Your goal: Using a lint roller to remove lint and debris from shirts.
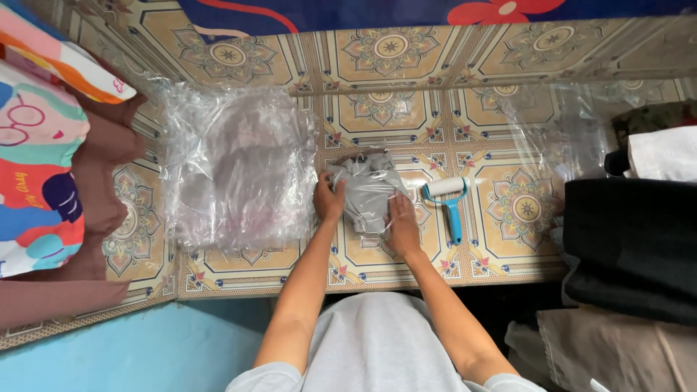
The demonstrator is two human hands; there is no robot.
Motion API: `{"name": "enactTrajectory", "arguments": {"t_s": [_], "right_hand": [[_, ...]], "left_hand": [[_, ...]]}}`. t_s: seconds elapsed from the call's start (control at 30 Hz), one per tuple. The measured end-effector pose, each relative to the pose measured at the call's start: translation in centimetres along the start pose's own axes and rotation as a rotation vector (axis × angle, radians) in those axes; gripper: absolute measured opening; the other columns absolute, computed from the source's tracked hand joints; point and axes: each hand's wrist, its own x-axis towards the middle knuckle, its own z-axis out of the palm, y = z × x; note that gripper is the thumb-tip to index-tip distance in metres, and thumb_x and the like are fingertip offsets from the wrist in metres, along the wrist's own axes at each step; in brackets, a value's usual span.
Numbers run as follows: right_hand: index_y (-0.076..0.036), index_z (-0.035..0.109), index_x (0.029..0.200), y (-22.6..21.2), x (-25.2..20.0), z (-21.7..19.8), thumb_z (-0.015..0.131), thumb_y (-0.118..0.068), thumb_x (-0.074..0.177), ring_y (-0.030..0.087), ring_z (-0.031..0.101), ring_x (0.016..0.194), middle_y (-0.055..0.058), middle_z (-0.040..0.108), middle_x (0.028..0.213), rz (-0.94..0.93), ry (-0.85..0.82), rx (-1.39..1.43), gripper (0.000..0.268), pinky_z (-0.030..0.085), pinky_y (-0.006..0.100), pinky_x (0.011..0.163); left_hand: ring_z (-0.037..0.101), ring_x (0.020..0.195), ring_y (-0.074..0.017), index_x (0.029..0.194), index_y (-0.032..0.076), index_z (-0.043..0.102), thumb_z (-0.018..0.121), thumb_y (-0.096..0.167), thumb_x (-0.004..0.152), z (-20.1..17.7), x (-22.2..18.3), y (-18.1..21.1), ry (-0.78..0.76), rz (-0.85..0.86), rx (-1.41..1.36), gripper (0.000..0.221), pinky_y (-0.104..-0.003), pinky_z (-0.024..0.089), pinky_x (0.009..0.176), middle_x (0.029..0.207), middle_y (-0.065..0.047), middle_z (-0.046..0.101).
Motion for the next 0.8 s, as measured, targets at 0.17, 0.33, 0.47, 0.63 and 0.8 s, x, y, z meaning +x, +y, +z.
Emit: {"name": "enactTrajectory", "arguments": {"t_s": [0.17,0.33,0.47,0.63,0.8], "right_hand": [[-0.003,0.037,0.157,-0.2,-0.3,-0.2,0.049,-0.015,0.099,0.038,0.022,0.154,0.021,0.031,0.164,-0.095,0.085,0.194,0.060,0.015,0.046,0.128],[-0.007,0.061,0.135,0.6,-4.4,0.1,0.056,-0.028,0.102,0.037,0.042,0.142,0.016,0.030,0.166,-0.164,0.092,0.302,0.040,0.038,0.043,0.119],[-0.016,0.067,0.095,5.6,-5.0,2.0,0.076,-0.028,0.087,0.026,0.066,0.095,0.003,0.064,0.096,-0.033,0.322,0.263,0.017,0.054,0.038,0.086],[-0.013,0.053,0.111,6.3,-1.7,-0.6,0.085,-0.032,0.082,0.029,0.058,0.097,0.005,0.049,0.099,0.024,0.535,0.184,0.047,0.050,0.038,0.087],[-0.013,0.069,0.107,3.2,1.0,-2.2,0.068,0.000,0.091,0.025,0.069,0.082,0.004,0.064,0.088,-0.120,0.462,0.418,0.020,0.057,0.034,0.071]], "left_hand": [[0.045,0.139,-0.0447,0.157,0.014,0.032,0.074,0.054,0.084,-5.8,-6.4,7.6,-0.108,-0.050,-0.020,0.093,-0.058,0.041,0.113,0.150,-0.026,0.043],[0.060,0.122,-0.0443,0.121,0.015,0.071,0.091,0.045,0.070,-0.6,-10.4,5.1,0.114,0.823,-0.037,0.062,-0.054,0.051,0.098,0.126,-0.022,0.060],[0.069,0.082,-0.0228,0.088,0.022,0.068,0.072,0.038,0.087,2.2,-13.5,2.3,-0.176,0.991,0.065,0.017,-0.034,0.057,0.070,0.085,0.000,0.062],[0.072,0.108,-0.0262,0.117,0.012,0.070,0.056,0.021,0.094,1.8,-14.5,2.6,-0.400,0.893,0.209,0.028,-0.033,0.059,0.087,0.113,-0.011,0.071],[0.028,0.148,-0.0532,0.149,-0.009,0.039,0.069,0.004,0.077,2.4,-14.3,6.2,-0.340,0.829,0.305,0.079,-0.055,0.031,0.118,0.153,-0.037,0.037]]}}
